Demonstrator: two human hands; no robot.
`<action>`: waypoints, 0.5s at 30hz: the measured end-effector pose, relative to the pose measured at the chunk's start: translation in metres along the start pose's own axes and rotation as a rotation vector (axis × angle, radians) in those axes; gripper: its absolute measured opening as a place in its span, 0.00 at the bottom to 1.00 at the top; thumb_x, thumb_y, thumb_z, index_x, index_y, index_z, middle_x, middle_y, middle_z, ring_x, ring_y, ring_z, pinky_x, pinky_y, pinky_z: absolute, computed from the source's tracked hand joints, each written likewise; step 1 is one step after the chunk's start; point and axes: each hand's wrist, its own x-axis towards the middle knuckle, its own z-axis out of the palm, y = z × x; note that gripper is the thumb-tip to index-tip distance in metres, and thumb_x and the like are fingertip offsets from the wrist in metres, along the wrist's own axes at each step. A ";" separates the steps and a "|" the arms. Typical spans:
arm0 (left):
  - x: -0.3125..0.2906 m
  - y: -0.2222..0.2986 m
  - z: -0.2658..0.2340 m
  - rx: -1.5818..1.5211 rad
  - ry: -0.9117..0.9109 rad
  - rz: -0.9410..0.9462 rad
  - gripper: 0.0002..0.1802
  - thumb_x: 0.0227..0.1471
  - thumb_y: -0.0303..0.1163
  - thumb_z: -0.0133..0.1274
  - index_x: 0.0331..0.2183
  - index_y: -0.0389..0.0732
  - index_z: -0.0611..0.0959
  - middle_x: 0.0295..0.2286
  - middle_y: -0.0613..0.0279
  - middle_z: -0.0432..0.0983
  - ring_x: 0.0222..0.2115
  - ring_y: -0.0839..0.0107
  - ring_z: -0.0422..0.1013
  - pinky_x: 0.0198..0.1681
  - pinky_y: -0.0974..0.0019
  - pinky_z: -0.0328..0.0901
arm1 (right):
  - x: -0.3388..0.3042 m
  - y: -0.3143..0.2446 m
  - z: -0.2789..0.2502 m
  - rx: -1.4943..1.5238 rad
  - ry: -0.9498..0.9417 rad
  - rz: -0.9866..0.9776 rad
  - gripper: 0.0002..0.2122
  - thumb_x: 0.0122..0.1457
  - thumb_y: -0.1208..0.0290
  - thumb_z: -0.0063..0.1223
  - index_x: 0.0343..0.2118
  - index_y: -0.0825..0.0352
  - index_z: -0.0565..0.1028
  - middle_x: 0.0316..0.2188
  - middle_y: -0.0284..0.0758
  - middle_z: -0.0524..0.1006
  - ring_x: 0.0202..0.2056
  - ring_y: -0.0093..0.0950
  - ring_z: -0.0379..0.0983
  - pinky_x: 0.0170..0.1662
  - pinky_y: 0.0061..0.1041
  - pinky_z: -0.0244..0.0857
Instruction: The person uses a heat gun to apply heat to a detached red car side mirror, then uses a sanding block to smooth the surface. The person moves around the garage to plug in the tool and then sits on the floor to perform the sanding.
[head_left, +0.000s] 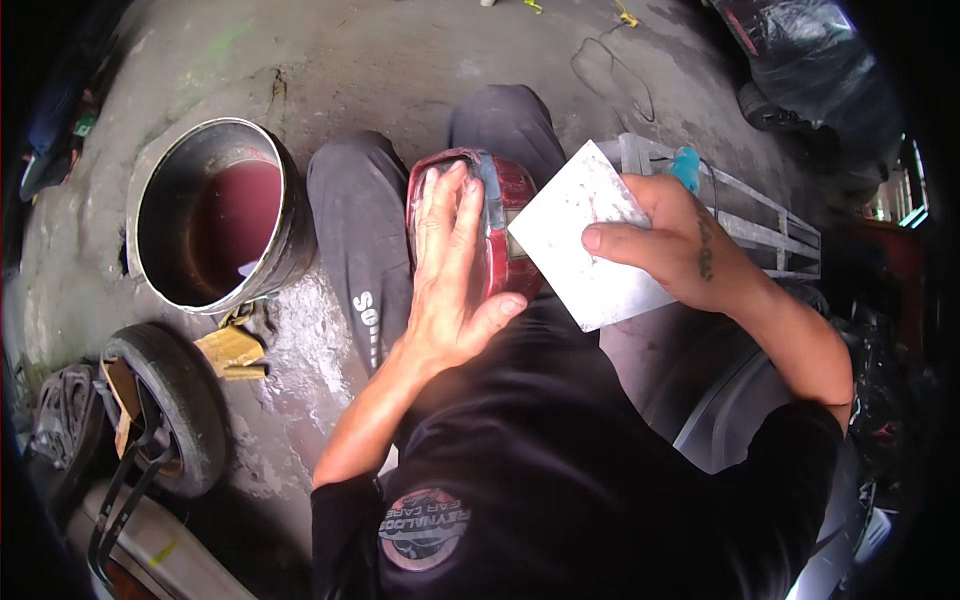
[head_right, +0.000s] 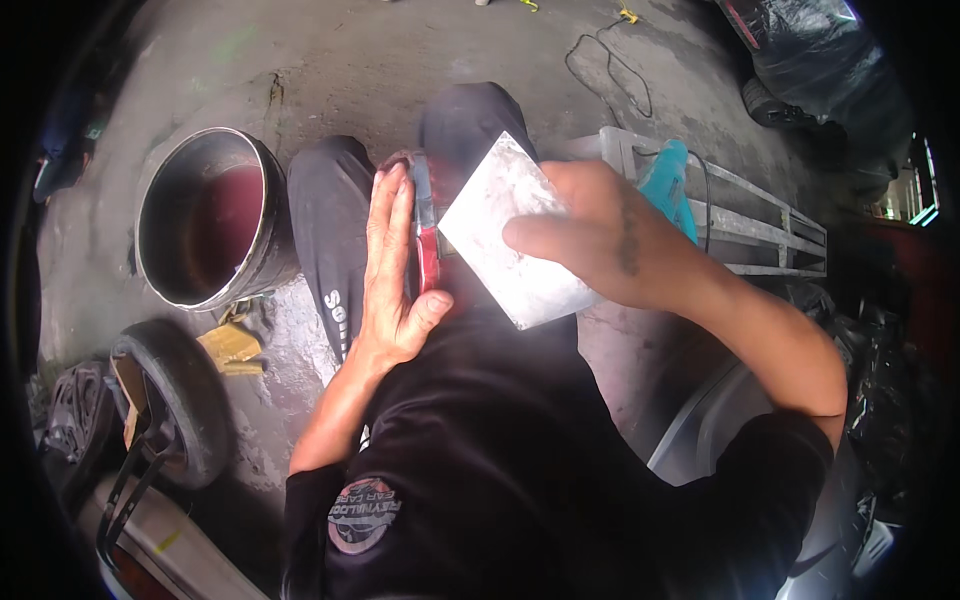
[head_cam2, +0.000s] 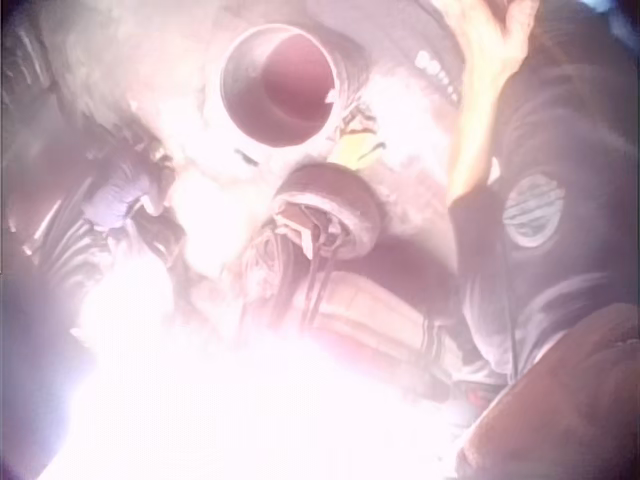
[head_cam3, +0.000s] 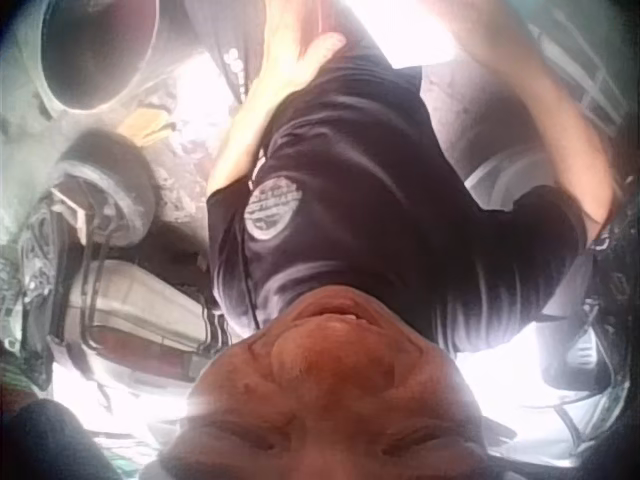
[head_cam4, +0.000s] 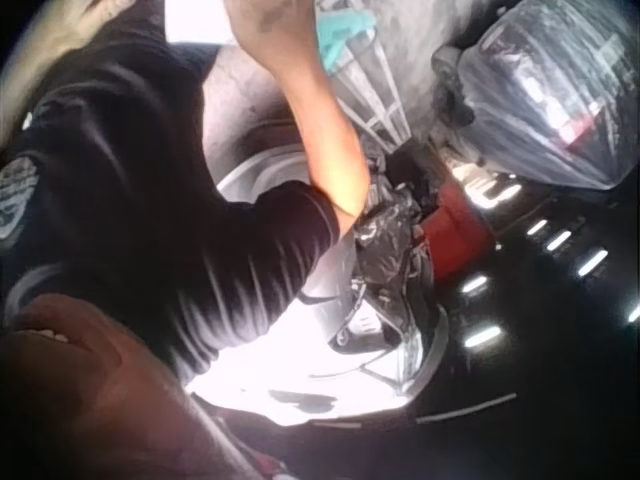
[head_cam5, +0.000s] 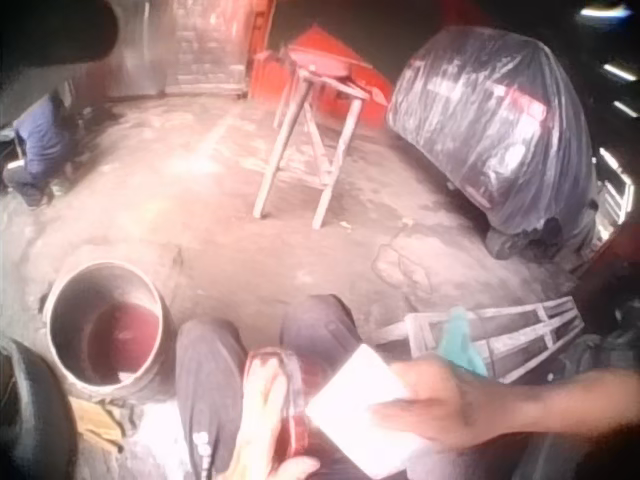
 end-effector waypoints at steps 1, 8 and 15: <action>0.002 0.000 0.006 -0.039 0.001 -0.026 0.51 0.58 0.61 0.50 0.68 0.32 0.58 0.67 0.34 0.48 0.68 0.33 0.42 0.69 0.38 0.36 | -0.002 -0.004 -0.001 -0.013 0.014 0.007 0.15 0.58 0.66 0.53 0.40 0.75 0.77 0.30 0.34 0.80 0.34 0.21 0.74 0.40 0.26 0.68; 0.007 0.004 0.023 -0.057 -0.014 -0.054 0.41 0.61 0.45 0.45 0.67 0.31 0.58 0.67 0.34 0.46 0.68 0.33 0.42 0.69 0.37 0.34 | -0.011 -0.007 -0.005 -0.131 0.091 0.023 0.14 0.57 0.67 0.51 0.38 0.75 0.73 0.29 0.39 0.77 0.33 0.28 0.73 0.40 0.30 0.67; 0.010 0.003 0.028 -0.091 -0.031 -0.067 0.41 0.61 0.43 0.46 0.68 0.31 0.57 0.67 0.33 0.45 0.68 0.32 0.41 0.68 0.36 0.34 | -0.010 -0.019 -0.003 -0.226 0.091 0.023 0.13 0.58 0.71 0.51 0.42 0.75 0.73 0.32 0.41 0.77 0.35 0.29 0.73 0.42 0.30 0.67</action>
